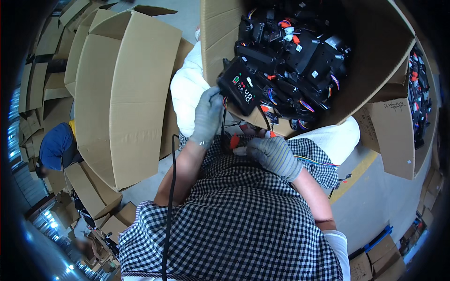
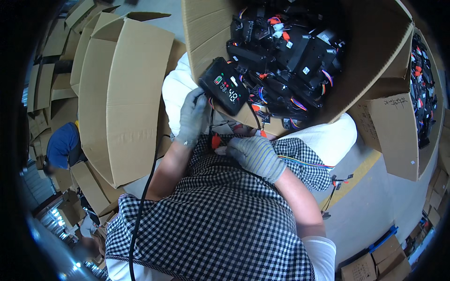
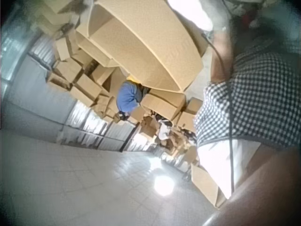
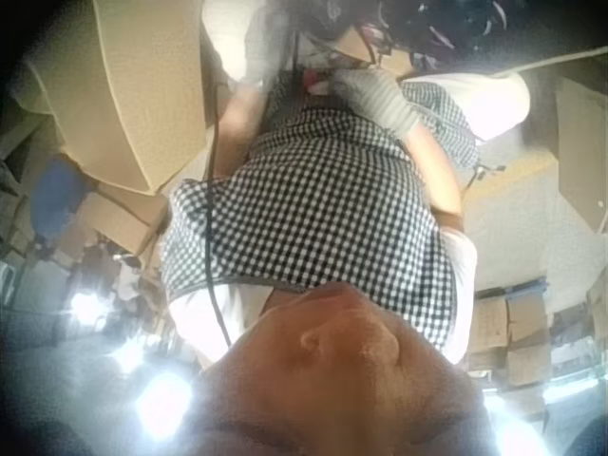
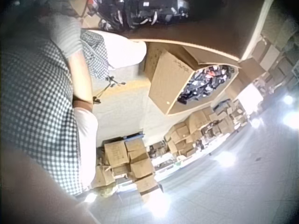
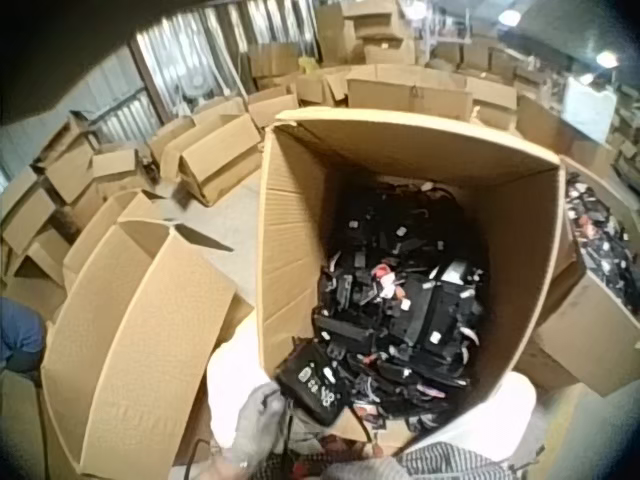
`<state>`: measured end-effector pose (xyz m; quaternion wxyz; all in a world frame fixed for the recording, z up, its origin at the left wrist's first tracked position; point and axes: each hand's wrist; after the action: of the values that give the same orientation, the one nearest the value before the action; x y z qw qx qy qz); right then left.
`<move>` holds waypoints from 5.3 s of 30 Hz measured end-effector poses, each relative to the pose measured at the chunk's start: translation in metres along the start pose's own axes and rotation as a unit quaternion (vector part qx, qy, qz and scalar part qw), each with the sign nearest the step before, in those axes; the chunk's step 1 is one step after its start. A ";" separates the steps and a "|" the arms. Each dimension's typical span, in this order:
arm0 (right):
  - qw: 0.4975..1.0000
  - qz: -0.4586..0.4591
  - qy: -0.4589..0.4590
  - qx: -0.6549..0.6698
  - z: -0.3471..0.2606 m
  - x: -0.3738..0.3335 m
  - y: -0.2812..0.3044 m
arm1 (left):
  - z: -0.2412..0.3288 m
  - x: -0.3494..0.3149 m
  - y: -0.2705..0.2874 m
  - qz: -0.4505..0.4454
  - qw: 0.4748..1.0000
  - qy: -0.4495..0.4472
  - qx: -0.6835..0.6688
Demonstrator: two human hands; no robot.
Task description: The person sorts electronic modules with wiring harnesses by hand, taking them from a large cardboard box on the floor.
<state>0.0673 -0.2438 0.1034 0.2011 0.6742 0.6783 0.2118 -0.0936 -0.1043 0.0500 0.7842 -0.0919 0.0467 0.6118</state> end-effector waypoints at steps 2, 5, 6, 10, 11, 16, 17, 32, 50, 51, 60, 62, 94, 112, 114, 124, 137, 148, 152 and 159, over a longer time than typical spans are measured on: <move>0.995 0.062 0.069 -0.037 0.005 0.000 -0.009 | 0.010 -0.018 0.011 0.057 0.962 -0.054 0.262; 0.997 0.056 0.003 -0.045 0.009 0.003 -0.019 | 0.025 -0.044 0.020 -0.275 0.953 0.122 0.045; 0.995 0.069 0.031 -0.060 0.012 0.006 -0.019 | 0.036 -0.047 0.020 -0.269 0.920 0.064 0.278; 0.875 0.105 -0.441 0.170 0.073 0.014 -0.010 | 0.079 -0.047 0.035 -0.053 0.930 0.063 0.359; 0.874 0.104 -0.443 0.170 0.088 0.014 -0.016 | 0.076 -0.046 0.044 -0.013 0.950 -0.003 0.312; 0.951 -0.166 -0.123 -0.231 0.116 0.021 -0.054 | 0.101 -0.043 0.045 0.112 0.989 -0.028 0.087; 0.947 -0.059 -0.161 -0.272 0.119 0.018 -0.069 | 0.094 -0.042 0.045 0.113 0.990 -0.061 0.062; 0.839 0.172 -0.192 0.479 -0.022 0.038 0.025 | 0.056 -0.025 -0.022 -0.175 0.919 -0.317 0.159; 0.984 0.094 -0.132 0.070 -0.020 0.009 0.065 | 0.043 -0.042 -0.022 -0.189 0.894 -0.217 0.343; 0.986 0.122 -0.085 0.075 -0.011 0.009 0.059 | 0.044 -0.044 -0.023 -0.173 0.878 -0.250 0.371; 0.814 0.191 -0.397 0.379 -0.014 0.002 0.034 | 0.036 -0.040 -0.025 -0.146 0.800 -0.337 0.474; 0.814 0.175 -0.387 0.396 -0.009 -0.001 0.031 | 0.035 -0.038 -0.024 -0.165 0.784 -0.344 0.491; 0.928 -0.006 -0.230 -0.292 0.056 0.094 -0.037 | 0.044 -0.062 0.010 -0.249 0.903 -0.165 0.310; 0.715 0.224 -0.220 0.624 0.100 0.024 -0.027 | 0.045 -0.070 0.009 -0.287 0.861 -0.243 0.344; 0.724 0.216 -0.220 0.617 0.108 0.021 -0.027 | 0.049 -0.066 0.006 -0.299 0.860 -0.246 0.333; 0.857 -0.038 -0.167 0.485 0.001 -0.013 0.034 | 0.035 -0.060 0.002 -0.159 0.910 -0.124 0.363; 0.944 0.146 -0.082 -0.286 0.129 0.145 0.054 | 0.043 -0.038 0.009 -0.215 0.947 0.233 -0.058; 0.885 -0.065 -0.092 -0.452 0.087 0.156 0.063 | 0.025 -0.040 0.017 -0.148 0.942 0.271 -0.134; 0.959 0.162 -0.037 -0.231 0.014 0.102 0.072 | 0.005 -0.038 0.010 -0.227 0.867 0.310 -0.318; 0.990 0.142 -0.022 -0.008 -0.020 0.028 -0.006 | 0.055 -0.037 -0.032 -0.033 0.986 0.101 -0.126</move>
<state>0.0511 -0.2161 0.1168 0.1890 0.7664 0.5698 0.2285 -0.0739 -0.1361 0.1131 0.7772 -0.2528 0.0458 0.5745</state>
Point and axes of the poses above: each hand's wrist, its own x-axis towards the middle knuckle, its own y-axis out of the back of the hand, z = x × y, and after that the axes turned 14 degrees about z, right-handed
